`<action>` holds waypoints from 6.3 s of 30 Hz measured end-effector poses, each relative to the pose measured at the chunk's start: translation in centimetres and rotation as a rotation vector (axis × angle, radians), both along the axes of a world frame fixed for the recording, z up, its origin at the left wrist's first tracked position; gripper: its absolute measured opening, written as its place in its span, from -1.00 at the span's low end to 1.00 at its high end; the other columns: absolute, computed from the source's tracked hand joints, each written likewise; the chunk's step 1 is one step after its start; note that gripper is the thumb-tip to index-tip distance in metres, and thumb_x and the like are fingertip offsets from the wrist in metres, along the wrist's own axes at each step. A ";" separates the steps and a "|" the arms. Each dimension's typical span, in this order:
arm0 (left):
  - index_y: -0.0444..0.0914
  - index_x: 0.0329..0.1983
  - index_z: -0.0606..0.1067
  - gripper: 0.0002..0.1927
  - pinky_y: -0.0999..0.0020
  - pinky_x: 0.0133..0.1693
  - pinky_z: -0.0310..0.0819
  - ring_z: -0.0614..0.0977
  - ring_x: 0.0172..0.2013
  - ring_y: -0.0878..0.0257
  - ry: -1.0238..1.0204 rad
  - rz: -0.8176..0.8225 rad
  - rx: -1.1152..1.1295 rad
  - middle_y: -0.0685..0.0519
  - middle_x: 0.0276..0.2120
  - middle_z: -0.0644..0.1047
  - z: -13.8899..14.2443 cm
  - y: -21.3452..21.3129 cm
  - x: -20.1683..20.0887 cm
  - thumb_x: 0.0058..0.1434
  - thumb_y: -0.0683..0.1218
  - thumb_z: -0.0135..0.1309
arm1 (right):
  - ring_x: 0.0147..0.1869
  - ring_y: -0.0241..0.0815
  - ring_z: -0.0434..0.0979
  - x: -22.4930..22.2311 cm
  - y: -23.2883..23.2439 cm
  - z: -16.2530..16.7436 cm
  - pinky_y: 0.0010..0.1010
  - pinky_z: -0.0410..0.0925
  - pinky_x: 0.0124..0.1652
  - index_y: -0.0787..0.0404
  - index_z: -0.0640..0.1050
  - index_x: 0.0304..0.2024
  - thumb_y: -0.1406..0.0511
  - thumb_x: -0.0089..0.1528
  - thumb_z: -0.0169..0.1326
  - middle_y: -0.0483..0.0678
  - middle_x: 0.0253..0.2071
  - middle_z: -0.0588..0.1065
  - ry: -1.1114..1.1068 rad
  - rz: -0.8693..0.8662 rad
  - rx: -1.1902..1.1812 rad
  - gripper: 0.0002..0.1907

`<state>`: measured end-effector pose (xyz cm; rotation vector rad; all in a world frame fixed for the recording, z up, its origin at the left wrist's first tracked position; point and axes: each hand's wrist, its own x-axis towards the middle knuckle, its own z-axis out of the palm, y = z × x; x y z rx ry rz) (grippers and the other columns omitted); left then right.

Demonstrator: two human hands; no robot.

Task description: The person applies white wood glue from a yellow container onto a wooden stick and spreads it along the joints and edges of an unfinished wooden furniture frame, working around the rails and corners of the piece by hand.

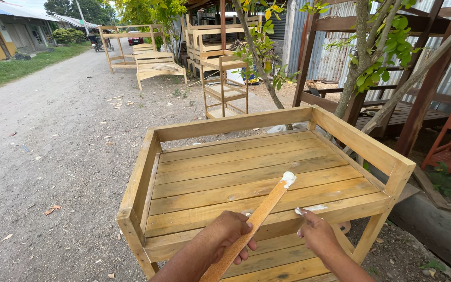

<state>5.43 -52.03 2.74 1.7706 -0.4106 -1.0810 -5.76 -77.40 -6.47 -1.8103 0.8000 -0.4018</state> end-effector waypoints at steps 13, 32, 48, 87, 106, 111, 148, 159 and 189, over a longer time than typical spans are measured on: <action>-0.26 0.36 0.27 -0.57 0.25 -0.59 0.49 0.56 -0.60 0.20 0.012 0.020 -0.017 -0.07 -0.39 0.60 -0.5 1.2 1.2 0.47 -0.07 -0.20 | -0.44 -0.28 0.42 0.7 2.8 -0.4 -0.42 0.35 -0.34 -0.12 0.47 0.36 0.32 0.18 -0.06 -0.07 -0.45 0.52 0.073 0.094 -0.058 -0.35; -0.31 0.26 0.39 -0.63 0.27 -0.57 0.52 0.56 -0.59 0.24 -0.023 0.069 0.024 -0.07 -0.37 0.60 0.1 3.2 1.5 0.49 -0.06 -0.22 | -0.42 -0.22 0.45 1.1 5.0 1.0 -0.34 0.41 -0.28 -0.24 0.40 0.41 0.30 0.21 -0.05 -0.09 -0.48 0.51 0.177 0.068 -0.174 -0.32; -0.31 0.26 0.39 -0.63 0.26 -0.59 0.52 0.57 -0.61 0.22 -0.050 0.051 0.008 -0.06 -0.40 0.61 -0.3 3.2 0.6 0.48 -0.07 -0.20 | -0.53 -0.19 0.43 0.2 2.8 0.3 -0.31 0.37 -0.39 -0.14 0.53 0.31 0.28 0.18 -0.02 -0.01 -0.53 0.54 0.117 -0.035 -0.144 -0.39; -0.35 0.33 0.32 -0.59 0.25 -0.62 0.50 0.59 -0.61 0.19 -0.015 -0.018 -0.013 -0.12 -0.38 0.62 -1.5 -4.6 -1.1 0.47 -0.09 -0.16 | 0.06 -0.12 0.64 -4.1 -12.1 1.0 -0.22 0.47 0.14 -0.60 0.34 0.40 0.15 0.26 -0.14 -0.08 -0.08 0.68 0.558 -0.087 -0.462 -0.35; -0.34 0.20 0.42 -0.65 0.26 -0.60 0.52 0.58 -0.60 0.20 -0.051 -0.026 0.011 -0.09 -0.37 0.62 -1.3 -5.5 -0.9 0.48 -0.06 -0.17 | -0.46 -0.05 0.55 -3.1 -11.5 1.0 -0.19 0.43 -0.27 -0.42 0.46 0.36 0.30 0.17 0.00 0.16 -0.47 0.60 0.325 -0.205 -0.330 -0.30; -0.34 0.22 0.41 -0.63 0.28 -0.58 0.54 0.59 -0.58 0.23 -0.048 -0.007 0.057 -0.08 -0.36 0.62 -1.2 -5.4 -1.1 0.49 -0.05 -0.20 | -0.51 -0.18 0.45 -1.8 -9.5 -0.2 -0.29 0.38 -0.34 -0.37 0.56 0.30 0.29 0.20 0.02 0.04 -0.50 0.55 0.234 -0.124 -0.205 -0.38; -0.31 0.30 0.35 -0.61 0.29 -0.61 0.52 0.59 -0.61 0.22 -0.076 0.047 0.023 -0.09 -0.38 0.62 -0.1 0.5 0.7 0.47 -0.10 -0.19 | -0.06 -0.01 0.67 0.2 0.9 1.7 -0.20 0.46 0.05 -0.56 0.49 0.26 0.16 0.24 -0.05 0.02 -0.25 0.67 0.435 0.010 -0.552 -0.43; -0.34 0.20 0.42 -0.65 0.28 -0.62 0.51 0.58 -0.61 0.21 -0.094 0.057 -0.006 -0.08 -0.39 0.61 -0.3 2.5 1.7 0.45 -0.09 -0.18 | -0.26 -0.05 0.63 2.0 7.1 0.5 -0.24 0.46 -0.06 -0.55 0.52 0.21 0.19 0.22 -0.02 0.02 -0.41 0.61 0.348 0.099 -0.489 -0.46; -0.34 0.26 0.36 -0.63 0.28 -0.61 0.51 0.58 -0.61 0.22 -0.080 0.056 0.032 -0.09 -0.37 0.62 -0.7 1.8 1.0 0.47 -0.10 -0.19 | -0.02 0.05 0.66 -0.9 -5.2 -0.4 -0.20 0.45 0.07 -0.46 0.54 0.25 0.21 0.18 -0.03 0.07 -0.09 0.66 0.361 -0.120 -0.558 -0.40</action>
